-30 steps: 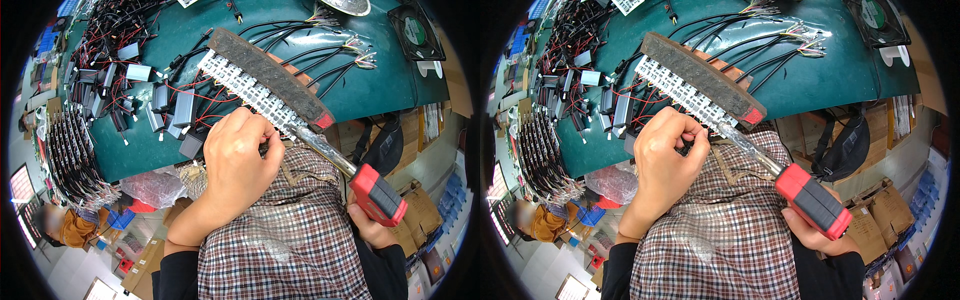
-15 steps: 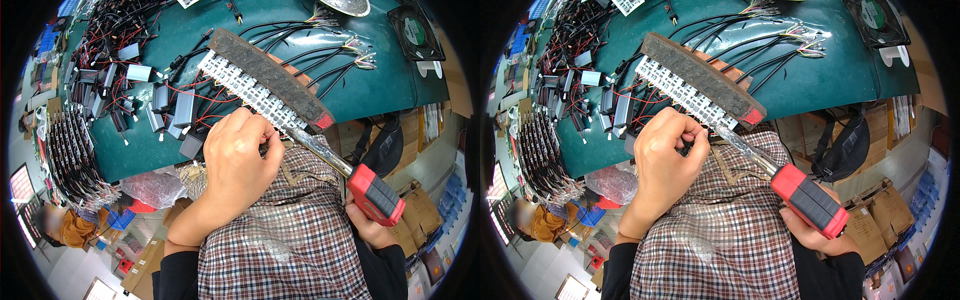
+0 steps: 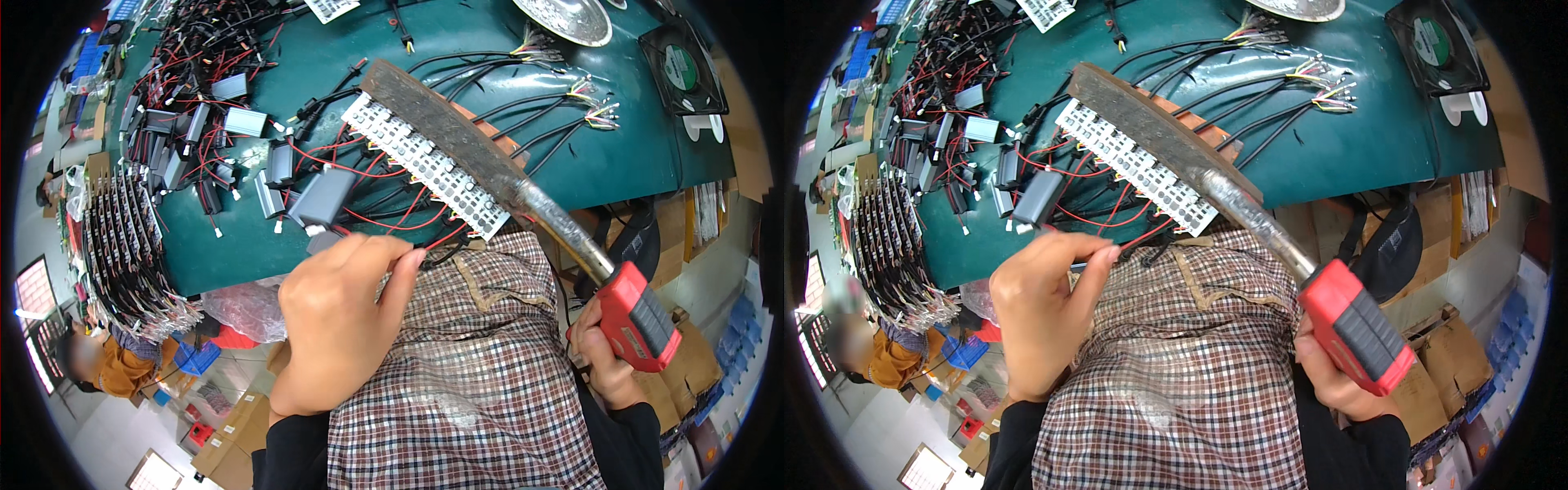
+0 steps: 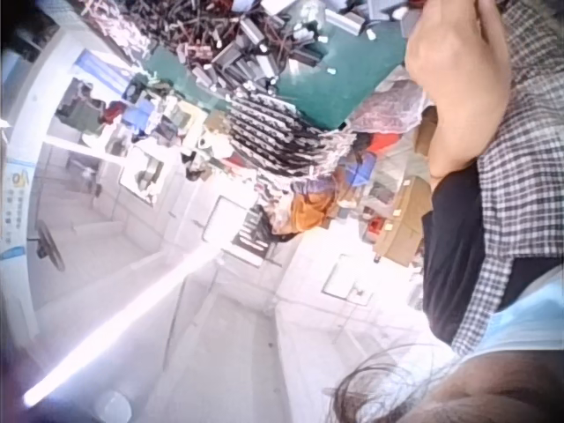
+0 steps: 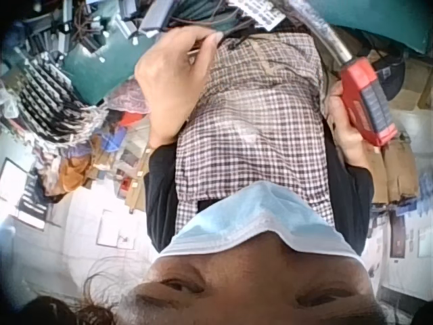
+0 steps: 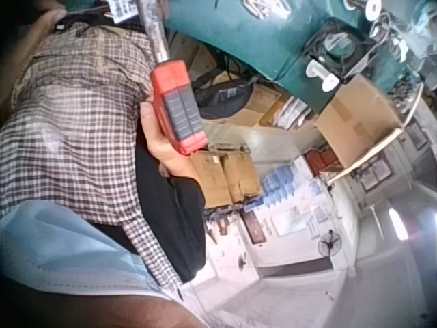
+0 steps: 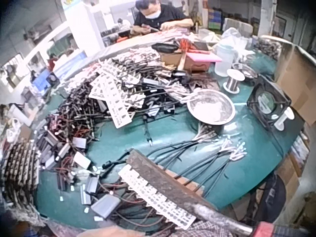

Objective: The person solders wires onto circuit boards using a soldering tool, sets the tool down, and wipes their hands with a paper wipe.

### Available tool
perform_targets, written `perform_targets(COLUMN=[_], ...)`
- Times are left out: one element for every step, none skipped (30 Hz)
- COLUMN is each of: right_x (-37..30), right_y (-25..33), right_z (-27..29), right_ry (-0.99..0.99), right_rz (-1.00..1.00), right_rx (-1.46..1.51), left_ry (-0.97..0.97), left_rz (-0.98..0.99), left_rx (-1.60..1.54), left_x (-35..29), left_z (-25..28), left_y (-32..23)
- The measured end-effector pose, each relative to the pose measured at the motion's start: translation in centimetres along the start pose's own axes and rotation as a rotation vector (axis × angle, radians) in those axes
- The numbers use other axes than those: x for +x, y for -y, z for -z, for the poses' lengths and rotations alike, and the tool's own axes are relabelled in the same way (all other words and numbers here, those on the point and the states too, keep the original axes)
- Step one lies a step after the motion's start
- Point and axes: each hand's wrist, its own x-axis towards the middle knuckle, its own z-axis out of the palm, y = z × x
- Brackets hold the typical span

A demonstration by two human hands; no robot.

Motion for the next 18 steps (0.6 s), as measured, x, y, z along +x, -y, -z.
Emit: perform_targets(right_x=[0.7,1.4,2.1,2.8,3.7,4.5,5.0,5.3,6.2,7.3,8.5,10.1,11.4,12.0,12.4,12.9,13.6,14.0], right_y=[-0.1,-0.2,-0.1,0.2,0.5,0.9,1.3,1.7,1.9,1.7,1.4,2.1,3.1,3.8,4.4,4.9,4.8,4.9], right_z=[-0.4,-0.9,-1.2,-1.3,-1.5,-1.9,-2.3,-3.1,-3.0,-3.3,-3.6,-4.7,-4.4,-4.6,-4.8,-5.4,-5.6,-5.8], right_ry=[0.003,-0.072,-0.144,-0.102,-0.101,-0.168,-0.240,-0.276,-0.250,-0.287,-0.324,-0.352,-0.330,-0.319,-0.320,-0.323,-0.310,-0.315], right_rz=[0.009,0.079,0.153,0.183,0.198,0.241,0.283,0.249,0.182,0.323,0.462,0.580,0.769,0.806,0.835,0.856,0.864,0.882], right_rx=[0.001,0.019,0.041,0.068,0.067,-0.016,-0.099,-0.093,-0.043,-0.100,-0.156,-0.133,-0.334,-0.398,-0.471,-0.442,-0.468,-0.489], left_ry=[-0.009,0.074,0.151,0.074,0.060,-0.079,-0.217,-0.354,-0.410,-0.430,-0.449,-0.390,-0.330,-0.324,-0.311,-0.311,-0.310,-0.322], left_rz=[0.000,0.068,0.138,0.050,0.045,0.064,0.081,0.093,0.067,0.040,0.013,0.006,-0.006,-0.042,-0.043,-0.025,-0.005,-0.013], left_rx=[0.004,-0.073,-0.148,-0.187,-0.184,-0.102,-0.022,-0.026,-0.027,-0.003,0.021,0.048,0.068,0.099,0.189,0.196,0.204,0.200], left_x=[-0.4,-0.7,-1.0,-1.1,-0.7,-0.2,0.4,1.1,1.6,2.7,3.6,4.0,4.3,4.3,4.3,4.2,4.2,4.4], left_z=[0.6,1.0,1.5,1.4,1.7,2.2,2.7,2.5,2.7,2.4,2.1,1.7,1.7,1.3,1.2,1.0,0.7,0.8], left_y=[-0.2,-0.3,-0.2,0.4,0.6,0.9,1.1,1.9,3.4,4.5,5.5,6.3,6.8,7.3,6.7,6.7,6.8,6.7])
